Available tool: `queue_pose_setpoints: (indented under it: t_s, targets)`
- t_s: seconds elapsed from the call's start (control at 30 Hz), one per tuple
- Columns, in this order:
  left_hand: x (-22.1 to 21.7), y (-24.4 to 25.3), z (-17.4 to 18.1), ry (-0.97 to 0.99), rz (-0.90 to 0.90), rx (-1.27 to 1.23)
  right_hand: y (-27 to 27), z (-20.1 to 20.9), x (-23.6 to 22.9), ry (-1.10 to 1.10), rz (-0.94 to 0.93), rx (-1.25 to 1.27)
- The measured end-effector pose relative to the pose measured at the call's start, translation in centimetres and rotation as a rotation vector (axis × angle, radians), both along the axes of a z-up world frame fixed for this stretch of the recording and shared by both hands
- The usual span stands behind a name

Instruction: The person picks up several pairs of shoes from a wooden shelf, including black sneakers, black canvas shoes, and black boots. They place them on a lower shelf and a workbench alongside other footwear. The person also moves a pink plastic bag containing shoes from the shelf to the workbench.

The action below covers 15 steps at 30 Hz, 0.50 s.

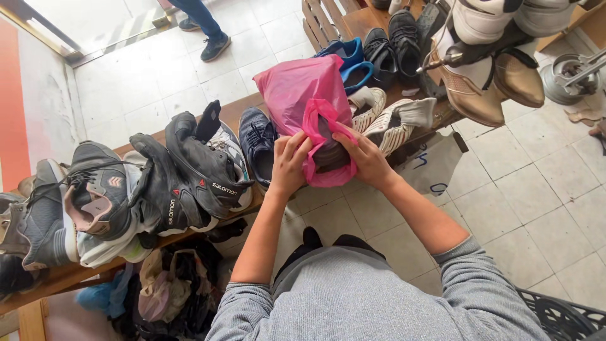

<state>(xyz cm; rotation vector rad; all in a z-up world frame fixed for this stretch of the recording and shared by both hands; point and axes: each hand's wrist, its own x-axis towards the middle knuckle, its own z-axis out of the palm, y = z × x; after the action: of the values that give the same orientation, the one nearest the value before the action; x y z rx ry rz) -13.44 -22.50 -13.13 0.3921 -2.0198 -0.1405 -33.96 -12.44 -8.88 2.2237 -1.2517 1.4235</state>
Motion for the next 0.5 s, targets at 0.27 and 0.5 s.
queue_pose_setpoints:
  t_s: [0.27, 0.5]
  targets:
    - [-1.3, 0.5, -0.2, -0.086, 0.07, -0.003, -1.2, -5.0, -2.1, -0.034, -0.024, -0.005]
    - [-2.0, 2.8, -0.4, -0.156, 0.263, 0.01, -1.5, -4.9, -2.6, -0.039, 0.024, -0.032]
